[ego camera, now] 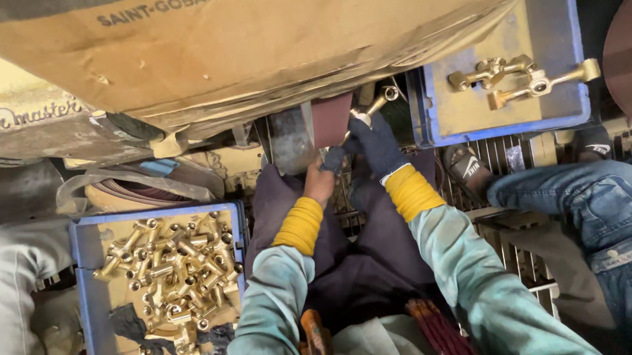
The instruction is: The person sits on the floor and uses a belt sander to smooth brass-colored metal parts. They pick up each part from a blue bin, press it against the moving belt, rotate it to sand different surfaces, and place the finished part into a second blue bin.
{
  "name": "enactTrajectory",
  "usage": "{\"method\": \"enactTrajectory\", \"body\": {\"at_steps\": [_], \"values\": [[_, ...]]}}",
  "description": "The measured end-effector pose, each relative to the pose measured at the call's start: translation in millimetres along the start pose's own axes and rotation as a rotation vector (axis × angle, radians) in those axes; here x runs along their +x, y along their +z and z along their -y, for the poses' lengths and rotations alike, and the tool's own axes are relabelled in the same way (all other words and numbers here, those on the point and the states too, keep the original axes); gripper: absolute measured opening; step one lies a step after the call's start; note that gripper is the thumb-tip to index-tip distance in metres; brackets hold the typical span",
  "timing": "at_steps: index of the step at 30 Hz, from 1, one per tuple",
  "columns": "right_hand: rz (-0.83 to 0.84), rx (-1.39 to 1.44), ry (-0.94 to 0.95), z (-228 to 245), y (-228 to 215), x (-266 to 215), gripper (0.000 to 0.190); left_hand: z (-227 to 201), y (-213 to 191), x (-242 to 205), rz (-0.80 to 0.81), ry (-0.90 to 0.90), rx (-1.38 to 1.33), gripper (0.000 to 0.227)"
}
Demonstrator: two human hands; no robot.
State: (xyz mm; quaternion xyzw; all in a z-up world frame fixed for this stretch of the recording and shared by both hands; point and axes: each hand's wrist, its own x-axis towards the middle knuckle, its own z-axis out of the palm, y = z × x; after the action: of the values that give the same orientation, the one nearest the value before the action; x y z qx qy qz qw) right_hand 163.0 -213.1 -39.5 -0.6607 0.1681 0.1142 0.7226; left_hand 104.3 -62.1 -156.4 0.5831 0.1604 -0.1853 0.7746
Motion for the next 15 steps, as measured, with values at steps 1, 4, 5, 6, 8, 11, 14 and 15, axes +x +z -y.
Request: {"method": "enactTrajectory", "body": {"at_steps": [1, 4, 5, 6, 8, 11, 14, 15], "values": [[-0.029, -0.038, 0.003, 0.3, 1.3, -3.7, 0.031, 2.7, -0.6, -1.5, 0.005, 0.022, -0.007, 0.025], [-0.018, 0.130, -0.040, 1.2, 7.3, -20.5, 0.034, 0.9, -3.5, -4.6, -0.015, 0.019, 0.027, 0.026], [0.005, 0.231, -0.063, 0.9, 9.9, -25.8, 0.036, -1.2, -3.4, -5.8, -0.021, 0.017, 0.018, 0.024], [-0.027, 0.325, -0.016, -0.7, 12.4, -31.3, 0.035, -2.9, -3.2, -8.1, -0.025, 0.012, 0.008, 0.025], [-0.093, 0.514, 0.082, -6.4, 19.1, -39.6, 0.035, -7.0, -3.1, -11.0, -0.036, 0.014, 0.008, 0.026], [-0.069, 0.568, 0.103, -11.6, 23.4, -44.5, 0.033, -16.4, -4.2, -11.3, -0.049, 0.027, 0.023, 0.027], [-0.123, 0.562, 0.240, -15.3, 20.3, -51.7, 0.030, -22.9, -7.6, -11.6, -0.045, 0.028, 0.038, 0.026], [-0.105, 0.191, -0.003, -17.3, 20.9, -52.2, 0.024, -23.7, -8.5, -9.6, -0.038, 0.043, 0.050, 0.026]]}}
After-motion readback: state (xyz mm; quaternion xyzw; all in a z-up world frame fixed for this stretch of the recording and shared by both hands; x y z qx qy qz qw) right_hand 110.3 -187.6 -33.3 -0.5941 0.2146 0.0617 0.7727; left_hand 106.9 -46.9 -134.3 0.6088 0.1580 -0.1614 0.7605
